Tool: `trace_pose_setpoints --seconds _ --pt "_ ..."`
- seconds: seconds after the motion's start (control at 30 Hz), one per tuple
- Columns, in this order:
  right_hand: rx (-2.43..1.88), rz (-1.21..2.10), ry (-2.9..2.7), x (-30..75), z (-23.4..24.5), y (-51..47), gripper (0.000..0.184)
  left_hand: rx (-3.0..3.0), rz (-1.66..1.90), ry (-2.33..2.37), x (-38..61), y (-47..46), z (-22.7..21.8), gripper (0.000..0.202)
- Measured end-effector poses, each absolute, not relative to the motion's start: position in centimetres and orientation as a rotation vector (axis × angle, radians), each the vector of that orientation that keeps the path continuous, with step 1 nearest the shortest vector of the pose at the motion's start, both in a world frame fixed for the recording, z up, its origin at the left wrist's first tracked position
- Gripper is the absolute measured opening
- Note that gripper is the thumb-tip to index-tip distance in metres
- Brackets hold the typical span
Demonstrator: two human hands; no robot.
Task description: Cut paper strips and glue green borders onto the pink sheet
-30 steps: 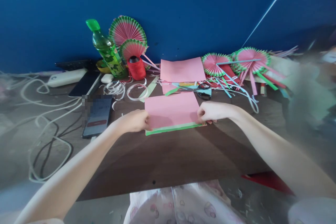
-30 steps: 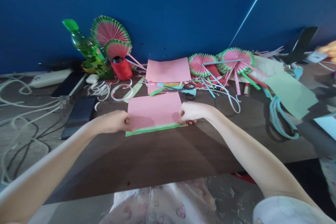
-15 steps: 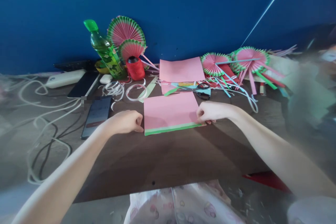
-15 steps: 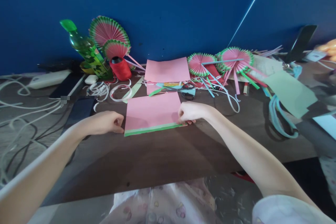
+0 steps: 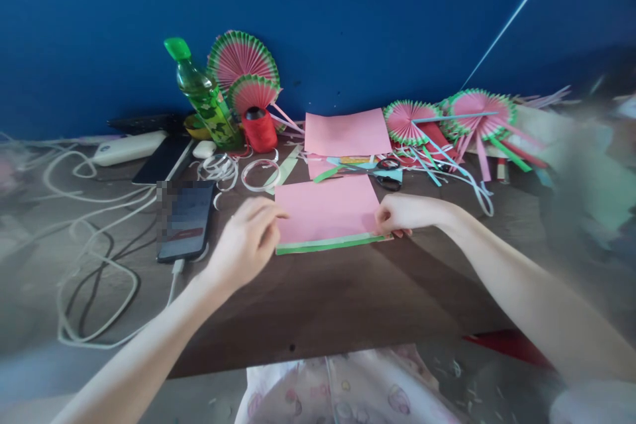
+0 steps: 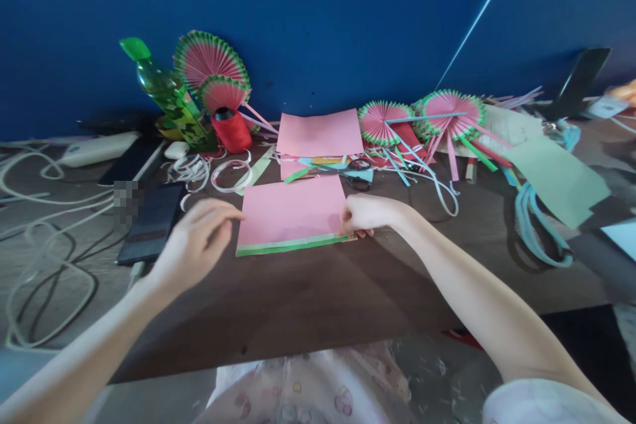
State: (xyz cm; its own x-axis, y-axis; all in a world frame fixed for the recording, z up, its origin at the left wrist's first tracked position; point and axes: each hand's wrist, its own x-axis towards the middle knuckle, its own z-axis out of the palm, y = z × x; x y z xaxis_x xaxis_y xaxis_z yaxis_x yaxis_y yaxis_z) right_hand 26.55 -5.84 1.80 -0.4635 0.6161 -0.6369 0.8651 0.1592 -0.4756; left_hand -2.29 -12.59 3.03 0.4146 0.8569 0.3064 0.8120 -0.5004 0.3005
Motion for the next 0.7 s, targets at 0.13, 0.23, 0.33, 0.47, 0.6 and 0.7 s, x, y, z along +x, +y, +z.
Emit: trace_pose_setpoints --seconds 0.13,0.23,0.33,0.47,0.6,0.7 --pt "1.396 -1.199 2.163 26.7 1.8 -5.9 0.026 2.64 0.408 1.285 -2.6 -14.8 -0.2 0.04" --pt "1.391 -1.264 2.151 26.9 1.7 -5.9 0.029 2.738 0.177 1.207 -3.1 -15.7 -1.7 0.049" --pt "1.406 -1.29 2.127 26.9 1.6 -5.9 0.029 2.812 0.081 1.172 -3.6 -16.0 -2.2 0.055" --pt "1.427 -1.299 2.115 26.8 1.7 -5.9 0.028 2.856 0.065 1.164 -3.8 -16.1 -2.2 0.058" --pt "1.447 -1.301 2.108 26.7 1.7 -6.0 0.027 2.889 0.038 1.164 -3.7 -16.2 -2.2 0.056" --pt "1.461 -1.303 2.11 26.6 1.8 -6.1 0.026 2.919 0.05 1.179 -3.6 -16.2 -2.1 0.055"
